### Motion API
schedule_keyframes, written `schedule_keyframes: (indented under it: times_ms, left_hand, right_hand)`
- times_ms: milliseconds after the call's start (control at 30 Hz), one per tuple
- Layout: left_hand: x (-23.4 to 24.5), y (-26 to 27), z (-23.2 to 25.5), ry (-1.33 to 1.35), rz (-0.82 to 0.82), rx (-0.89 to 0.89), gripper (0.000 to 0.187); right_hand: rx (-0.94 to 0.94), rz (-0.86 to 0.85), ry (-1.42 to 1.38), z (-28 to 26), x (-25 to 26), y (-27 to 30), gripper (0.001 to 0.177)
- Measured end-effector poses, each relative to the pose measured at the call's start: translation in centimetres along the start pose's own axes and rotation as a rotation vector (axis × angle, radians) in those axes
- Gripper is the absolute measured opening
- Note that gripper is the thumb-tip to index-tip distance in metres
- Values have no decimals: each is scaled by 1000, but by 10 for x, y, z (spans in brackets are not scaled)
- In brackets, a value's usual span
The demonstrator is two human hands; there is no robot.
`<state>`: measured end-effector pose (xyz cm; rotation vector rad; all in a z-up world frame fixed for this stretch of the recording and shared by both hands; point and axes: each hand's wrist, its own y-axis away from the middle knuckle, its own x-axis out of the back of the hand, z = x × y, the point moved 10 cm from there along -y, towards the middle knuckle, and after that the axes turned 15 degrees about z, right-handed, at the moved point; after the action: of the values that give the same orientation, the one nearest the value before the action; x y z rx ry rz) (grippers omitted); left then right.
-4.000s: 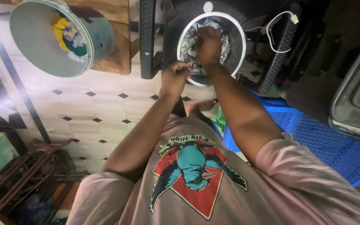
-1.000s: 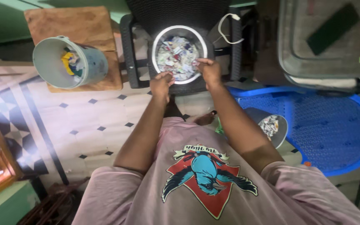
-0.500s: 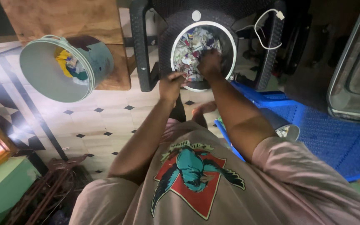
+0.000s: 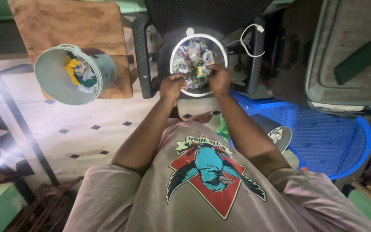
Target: The person sits on the floor and sorts through a white bucket filled with crumpled paper and small trash items. They pick up pieces of paper and debris by hand, inspect them, and transfer them into a second bucket placed on a blue plastic chair.
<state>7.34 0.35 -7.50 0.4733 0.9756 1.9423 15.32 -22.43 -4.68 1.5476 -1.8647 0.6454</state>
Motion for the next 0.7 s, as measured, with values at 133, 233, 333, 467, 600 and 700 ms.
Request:
schedule_keyframes:
  times_ms: [133, 233, 333, 467, 600, 700]
  left_hand:
    - [-14, -3, 6, 23, -58, -57, 24]
    - [-27, 10, 22, -85, -79, -59, 37]
    - [-46, 24, 43, -149, -142, -105, 56]
    - [-67, 21, 32, -38, -213, 20, 69]
    - [-63, 3, 10, -10, -158, 57, 54]
    - [-54, -8, 6, 132, -143, 70, 43]
  right_hand:
    - [-269, -76, -278, 22, 3, -8, 31]
    - [-655, -129, -617, 39, -5, 3, 17]
    - [-688, -170, -687, 20, 4, 8, 20]
    - [-704, -251, -770, -7, 9, 16, 26]
    - [-725, -303, -852, -11, 5, 25, 29]
    - [-692, -259, -813, 3, 1, 27, 27]
